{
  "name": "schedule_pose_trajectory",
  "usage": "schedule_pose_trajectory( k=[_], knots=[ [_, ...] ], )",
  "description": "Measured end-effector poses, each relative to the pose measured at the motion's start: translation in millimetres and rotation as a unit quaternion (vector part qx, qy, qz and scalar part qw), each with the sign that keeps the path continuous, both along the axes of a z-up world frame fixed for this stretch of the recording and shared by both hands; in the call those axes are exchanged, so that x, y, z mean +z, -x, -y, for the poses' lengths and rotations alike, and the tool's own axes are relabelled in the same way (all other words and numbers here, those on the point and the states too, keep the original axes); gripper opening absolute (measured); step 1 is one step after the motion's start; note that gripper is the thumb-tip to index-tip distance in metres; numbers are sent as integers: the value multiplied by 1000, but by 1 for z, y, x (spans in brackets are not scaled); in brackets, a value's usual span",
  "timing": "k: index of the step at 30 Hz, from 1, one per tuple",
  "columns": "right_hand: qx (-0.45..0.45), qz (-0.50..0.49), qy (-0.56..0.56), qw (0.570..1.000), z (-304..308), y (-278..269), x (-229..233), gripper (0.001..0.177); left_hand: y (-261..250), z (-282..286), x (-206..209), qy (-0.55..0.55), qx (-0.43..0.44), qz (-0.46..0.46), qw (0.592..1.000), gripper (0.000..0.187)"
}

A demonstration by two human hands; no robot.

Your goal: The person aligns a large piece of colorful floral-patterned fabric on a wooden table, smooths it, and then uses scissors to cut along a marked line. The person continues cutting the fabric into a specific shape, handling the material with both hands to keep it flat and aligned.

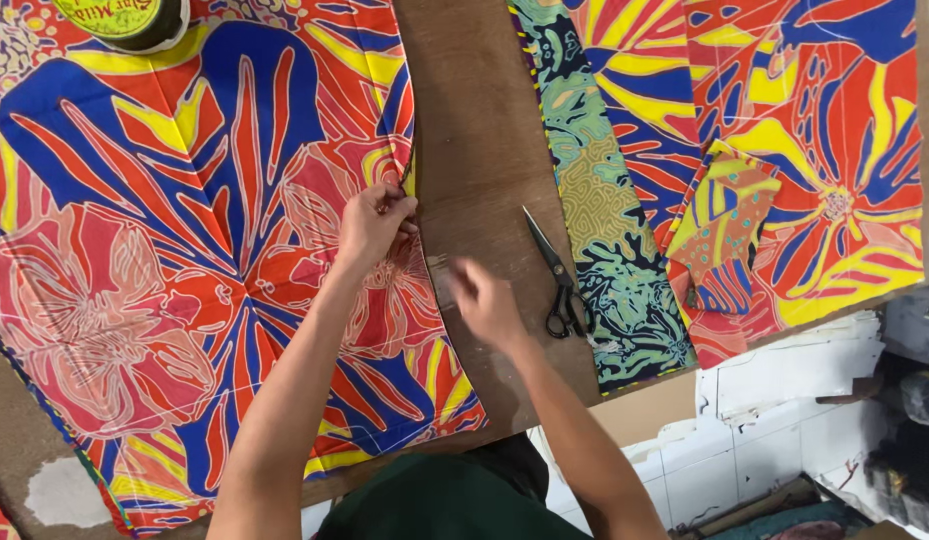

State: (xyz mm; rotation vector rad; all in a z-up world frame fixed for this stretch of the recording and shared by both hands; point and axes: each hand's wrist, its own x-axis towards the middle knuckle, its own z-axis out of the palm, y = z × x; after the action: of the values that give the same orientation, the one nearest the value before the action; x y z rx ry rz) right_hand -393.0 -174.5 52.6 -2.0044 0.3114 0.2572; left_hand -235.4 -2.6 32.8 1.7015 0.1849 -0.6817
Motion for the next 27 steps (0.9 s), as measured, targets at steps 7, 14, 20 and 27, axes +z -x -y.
schedule_pose_trajectory(
  k=[7,14,20,27],
  knots=[
    [-34,60,-61,996,-5,-114,-30,34,-2,-4,2,26,-28,9,999,18],
    [-70,40,-162,984,-7,-114,-38,32,-8,-3,12,-77,-69,77,992,21],
    [-85,42,-136,986,-7,-115,-43,21,-8,-3,11,-89,-61,84,991,22],
    [-110,10,-191,975,-11,-117,-34,18,-7,-3,11,-129,-69,117,982,25]
  ],
)
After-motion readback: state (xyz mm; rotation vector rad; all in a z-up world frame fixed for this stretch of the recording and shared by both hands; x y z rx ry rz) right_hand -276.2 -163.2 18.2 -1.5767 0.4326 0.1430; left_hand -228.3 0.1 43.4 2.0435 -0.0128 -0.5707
